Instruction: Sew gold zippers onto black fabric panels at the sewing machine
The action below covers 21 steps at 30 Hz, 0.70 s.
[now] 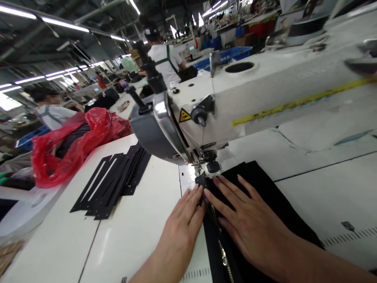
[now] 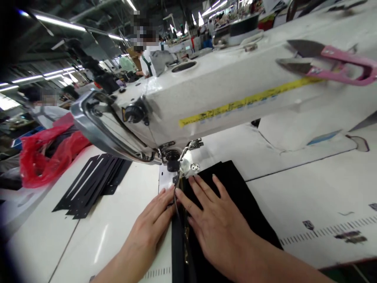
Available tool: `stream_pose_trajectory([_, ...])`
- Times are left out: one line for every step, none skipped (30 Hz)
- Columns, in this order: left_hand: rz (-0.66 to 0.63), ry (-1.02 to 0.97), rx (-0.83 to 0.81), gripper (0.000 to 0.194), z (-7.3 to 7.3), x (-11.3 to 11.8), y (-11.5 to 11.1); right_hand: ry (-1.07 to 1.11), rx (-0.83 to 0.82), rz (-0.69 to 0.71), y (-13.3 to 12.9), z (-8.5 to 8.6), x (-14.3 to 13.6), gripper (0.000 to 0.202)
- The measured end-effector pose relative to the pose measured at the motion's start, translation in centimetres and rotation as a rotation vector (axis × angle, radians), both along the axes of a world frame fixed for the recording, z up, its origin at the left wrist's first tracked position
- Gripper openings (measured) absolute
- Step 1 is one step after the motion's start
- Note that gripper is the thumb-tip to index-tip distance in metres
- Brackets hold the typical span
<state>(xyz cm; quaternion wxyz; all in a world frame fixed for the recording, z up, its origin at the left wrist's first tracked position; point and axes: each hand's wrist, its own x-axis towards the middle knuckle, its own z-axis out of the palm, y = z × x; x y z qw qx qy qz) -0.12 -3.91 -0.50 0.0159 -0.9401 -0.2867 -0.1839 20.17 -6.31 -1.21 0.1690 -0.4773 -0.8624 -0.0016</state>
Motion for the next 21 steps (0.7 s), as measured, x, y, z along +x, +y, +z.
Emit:
stream_pose_trajectory([0.001, 0.011, -0.001, 0.031, 0.0, 0.0, 0.0, 0.016, -0.018, 0.001, 0.0, 0.0, 0.0, 0.052])
stream_pose_trajectory([0.008, 0.024, -0.007, 0.031, -0.1, -0.1, 0.1, 0.034, -0.035, 0.001, 0.0, 0.1, 0.0, 0.051])
stream_pose_trajectory([0.022, 0.039, -0.015, 0.031, -0.1, -0.2, 0.1, 0.052, -0.048, -0.001, 0.0, 0.1, 0.0, 0.05])
stream_pose_trajectory([0.033, 0.054, -0.025, 0.031, -0.2, -0.2, 0.1, 0.07, -0.059, -0.004, 0.0, 0.1, 0.0, 0.05])
stream_pose_trajectory([0.041, 0.064, -0.035, 0.032, -0.3, -0.3, 0.1, 0.084, -0.068, -0.008, -0.1, 0.1, 0.0, 0.049])
stream_pose_trajectory([0.044, 0.067, -0.041, 0.033, -0.3, -0.4, 0.1, 0.096, -0.076, -0.01, -0.1, 0.1, -0.1, 0.049])
stream_pose_trajectory([0.047, 0.066, -0.046, 0.034, -0.4, -0.5, 0.1, 0.105, -0.086, -0.011, -0.1, 0.2, -0.1, 0.048])
stream_pose_trajectory([0.049, 0.063, -0.05, 0.035, -0.5, -0.6, 0.1, 0.112, -0.097, -0.012, -0.2, 0.2, -0.1, 0.047])
stream_pose_trajectory([0.049, 0.059, -0.053, 0.037, -0.5, -0.6, 0.1, 0.118, -0.109, -0.013, -0.2, 0.3, -0.1, 0.047])
stream_pose_trajectory([0.052, 0.057, -0.055, 0.039, -0.6, -0.7, 0.1, 0.122, -0.121, -0.013, -0.2, 0.4, -0.1, 0.046])
stream_pose_trajectory([0.054, 0.06, -0.057, 0.04, -0.8, -0.8, 0.1, 0.126, -0.131, -0.014, -0.3, 0.4, -0.1, 0.046])
stream_pose_trajectory([0.054, 0.065, -0.057, 0.041, -0.9, -0.9, 0.1, 0.13, -0.139, -0.014, -0.3, 0.5, -0.1, 0.045])
stream_pose_trajectory([0.057, 0.07, -0.057, 0.042, -1.0, -1.0, 0.0, 0.134, -0.145, -0.013, -0.3, 0.5, 0.0, 0.045])
stream_pose_trajectory([0.059, 0.075, -0.053, 0.042, -1.1, -1.0, 0.0, 0.136, -0.152, -0.009, -0.4, 0.5, 0.0, 0.045])
stream_pose_trajectory([0.06, 0.08, -0.045, 0.042, -1.1, -1.0, 0.0, 0.138, -0.156, -0.006, -0.4, 0.5, 0.0, 0.046])
stream_pose_trajectory([0.063, 0.087, -0.032, 0.041, -1.2, -1.0, 0.0, 0.139, -0.16, -0.005, -0.4, 0.5, 0.0, 0.046])
stream_pose_trajectory([0.063, 0.096, -0.017, 0.039, -1.2, -1.0, 0.0, 0.141, -0.16, -0.004, -0.5, 0.5, 0.0, 0.046])
stream_pose_trajectory([0.065, 0.109, 0.0, 0.038, -1.1, -0.8, 0.0, 0.141, -0.159, -0.002, -0.5, 0.5, 0.0, 0.046])
stream_pose_trajectory([0.065, 0.126, 0.015, 0.036, -1.0, -0.7, 0.0, 0.138, -0.155, -0.004, -0.5, 0.5, 0.1, 0.047])
stream_pose_trajectory([0.063, 0.142, 0.028, 0.035, -0.8, -0.5, 0.1, 0.133, -0.148, -0.006, -0.4, 0.5, 0.1, 0.047])
stream_pose_trajectory([0.062, 0.154, 0.034, 0.033, -0.7, -0.3, 0.1, 0.125, -0.137, -0.007, -0.4, 0.4, 0.1, 0.047])
